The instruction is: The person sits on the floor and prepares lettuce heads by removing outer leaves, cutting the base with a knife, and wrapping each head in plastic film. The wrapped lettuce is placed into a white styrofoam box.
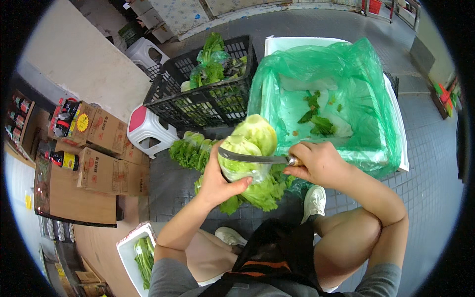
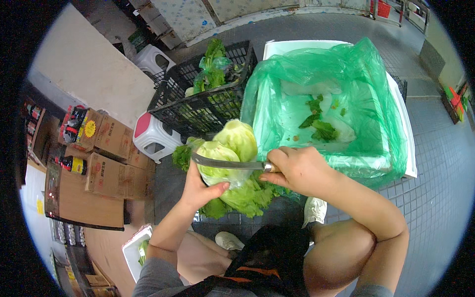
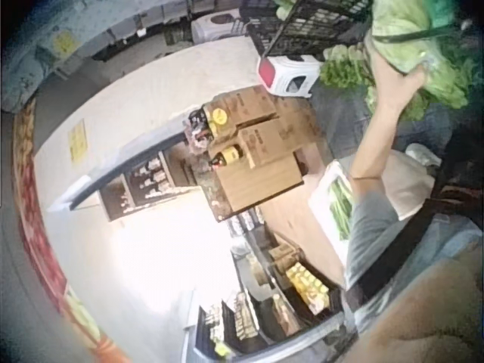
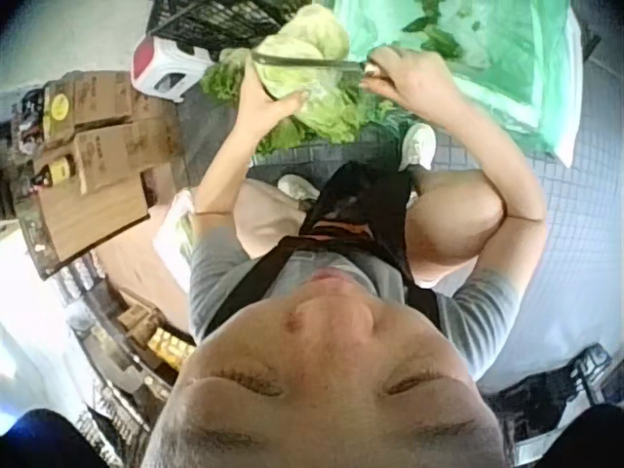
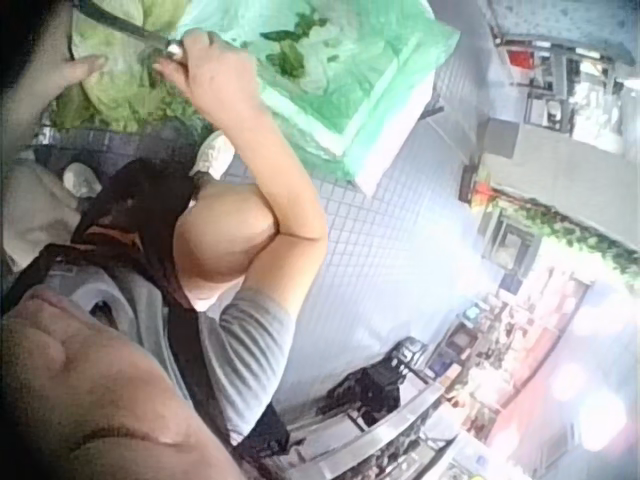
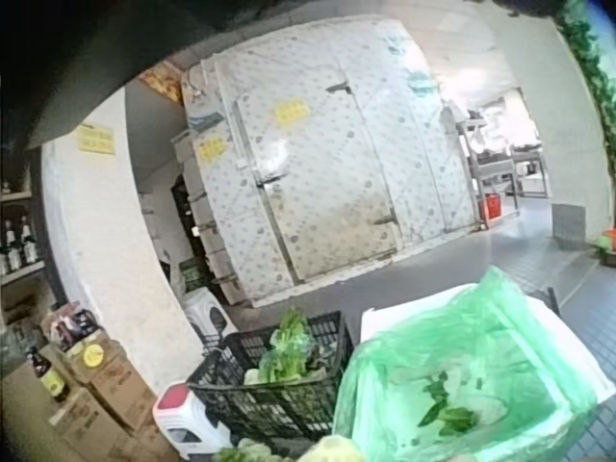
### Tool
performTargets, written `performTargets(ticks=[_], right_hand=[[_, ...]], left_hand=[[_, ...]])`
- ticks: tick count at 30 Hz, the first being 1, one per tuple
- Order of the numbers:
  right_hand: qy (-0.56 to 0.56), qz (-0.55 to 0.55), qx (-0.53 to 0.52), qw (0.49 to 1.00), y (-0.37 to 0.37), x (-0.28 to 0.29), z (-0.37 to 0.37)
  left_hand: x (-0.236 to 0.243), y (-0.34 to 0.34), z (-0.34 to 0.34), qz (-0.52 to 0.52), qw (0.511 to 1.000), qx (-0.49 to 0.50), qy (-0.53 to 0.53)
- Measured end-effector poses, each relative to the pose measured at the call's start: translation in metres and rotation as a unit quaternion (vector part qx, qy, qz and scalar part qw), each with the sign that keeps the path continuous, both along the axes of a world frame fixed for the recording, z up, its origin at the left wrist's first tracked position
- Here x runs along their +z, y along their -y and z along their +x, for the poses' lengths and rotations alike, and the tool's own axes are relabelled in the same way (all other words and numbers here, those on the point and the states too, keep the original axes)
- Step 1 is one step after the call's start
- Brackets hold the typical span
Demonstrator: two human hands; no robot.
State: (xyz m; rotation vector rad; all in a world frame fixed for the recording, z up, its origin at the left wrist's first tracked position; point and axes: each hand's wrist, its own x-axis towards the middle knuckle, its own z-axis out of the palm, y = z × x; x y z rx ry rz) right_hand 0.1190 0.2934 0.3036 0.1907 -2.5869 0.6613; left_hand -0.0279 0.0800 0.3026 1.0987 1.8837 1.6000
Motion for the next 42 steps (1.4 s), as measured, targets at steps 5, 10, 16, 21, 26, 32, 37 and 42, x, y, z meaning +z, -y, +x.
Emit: performTargets(ticks=[5,10,16,21,26,32,37,42], right_hand=[[-0.015,0.058,-0.014,0.998,0.009,0.005,-0.004],[-0.027,0.131,-0.076,0.988,0.006,0.008,0.0],[-0.013,0.134,-0.132,0.982,-0.012,0.01,0.012],[-0.018,0.113,-0.154,0.981,-0.016,0.021,0.023],[0.006,0.109,-0.145,0.983,-0.015,0.034,0.026],[-0.067,-0.057,-0.324,0.942,-0.012,0.067,0.001],[-0.017,-0.15,-0.267,0.952,-0.049,0.0,-0.013],[0.142,-0.159,-0.214,0.953,-0.09,-0.082,-0.018]], left_hand=[[0.003,0.008,0.016,0.042,0.993,-0.03,0.108],[0.006,-0.009,0.027,0.096,0.985,-0.025,0.142],[0.001,-0.024,0.031,0.082,0.989,-0.033,0.117],[0.008,-0.031,0.03,0.06,0.997,-0.041,0.038],[0.021,-0.025,0.032,0.066,0.996,-0.05,0.036],[0.044,0.055,0.019,0.077,0.996,0.03,-0.02],[0.104,0.216,0.035,0.18,0.947,0.257,-0.076],[0.112,0.415,0.137,0.08,0.798,0.562,-0.202]])
